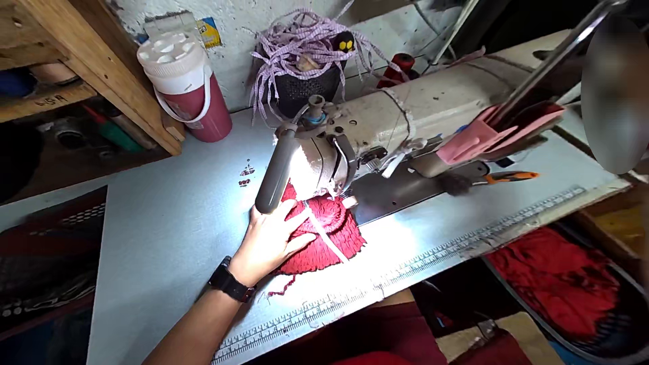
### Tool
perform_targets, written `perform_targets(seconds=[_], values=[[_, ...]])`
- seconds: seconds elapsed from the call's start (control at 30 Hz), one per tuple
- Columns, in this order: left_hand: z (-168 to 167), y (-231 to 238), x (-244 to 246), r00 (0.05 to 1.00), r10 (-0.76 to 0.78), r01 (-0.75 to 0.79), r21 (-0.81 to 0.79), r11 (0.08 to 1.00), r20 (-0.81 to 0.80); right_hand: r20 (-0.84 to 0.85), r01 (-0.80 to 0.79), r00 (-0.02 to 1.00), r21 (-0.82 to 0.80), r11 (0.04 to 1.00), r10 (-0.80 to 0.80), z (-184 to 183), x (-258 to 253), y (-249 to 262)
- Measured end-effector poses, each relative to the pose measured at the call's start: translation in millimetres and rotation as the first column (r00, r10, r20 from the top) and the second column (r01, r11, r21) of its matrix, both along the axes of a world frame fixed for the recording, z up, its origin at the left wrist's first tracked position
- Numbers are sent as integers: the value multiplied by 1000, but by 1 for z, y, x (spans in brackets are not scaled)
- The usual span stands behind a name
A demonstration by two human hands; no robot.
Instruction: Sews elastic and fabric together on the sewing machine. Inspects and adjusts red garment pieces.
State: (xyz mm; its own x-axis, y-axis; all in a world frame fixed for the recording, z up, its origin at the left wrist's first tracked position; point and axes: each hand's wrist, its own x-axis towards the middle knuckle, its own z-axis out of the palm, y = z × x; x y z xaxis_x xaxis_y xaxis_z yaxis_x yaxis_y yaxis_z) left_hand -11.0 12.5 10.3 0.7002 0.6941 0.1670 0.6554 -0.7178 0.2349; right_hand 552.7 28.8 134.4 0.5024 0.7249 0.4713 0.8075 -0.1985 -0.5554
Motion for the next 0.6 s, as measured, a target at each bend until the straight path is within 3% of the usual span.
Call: perform_targets(seconds=[0.07, 0.17, 0.3, 0.37, 0.43, 0.5, 0.53, 0.6], values=[[0, 0, 1, 1000, 2, -2, -3, 1000, 6, -91, 29, 995, -8, 1000, -30, -31, -21, -33], [0, 0, 0, 1000, -8, 8, 0, 1000, 11, -179, -35, 983, 41, 999, 42, -68, -2, -40], [-1, 0, 0, 999, -12, 13, -23, 1000, 41, -60, 49, 997, 29, 998, -47, -21, -6, -16], [-1, 3, -5, 998, -43, 43, -7, 999, 52, -22, 93, 995, -33, 995, -94, -18, -9, -19], [-3, 5, -12, 994, -92, 92, -3, 996, 58, 69, 97, 993, -28, 995, -95, -24, -6, -52], [0, 5, -19, 992, -116, 116, 8, 993, 52, 217, -41, 976, 57, 998, 28, -29, -39, -101], [4, 2, -18, 991, -113, 112, 23, 993, 74, 322, -218, 930, 97, 971, 177, -29, -75, -119], [12, -8, -8, 963, -124, 102, 103, 989, 240, 420, -640, 702, 18, 768, 575, -35, -172, -129]])
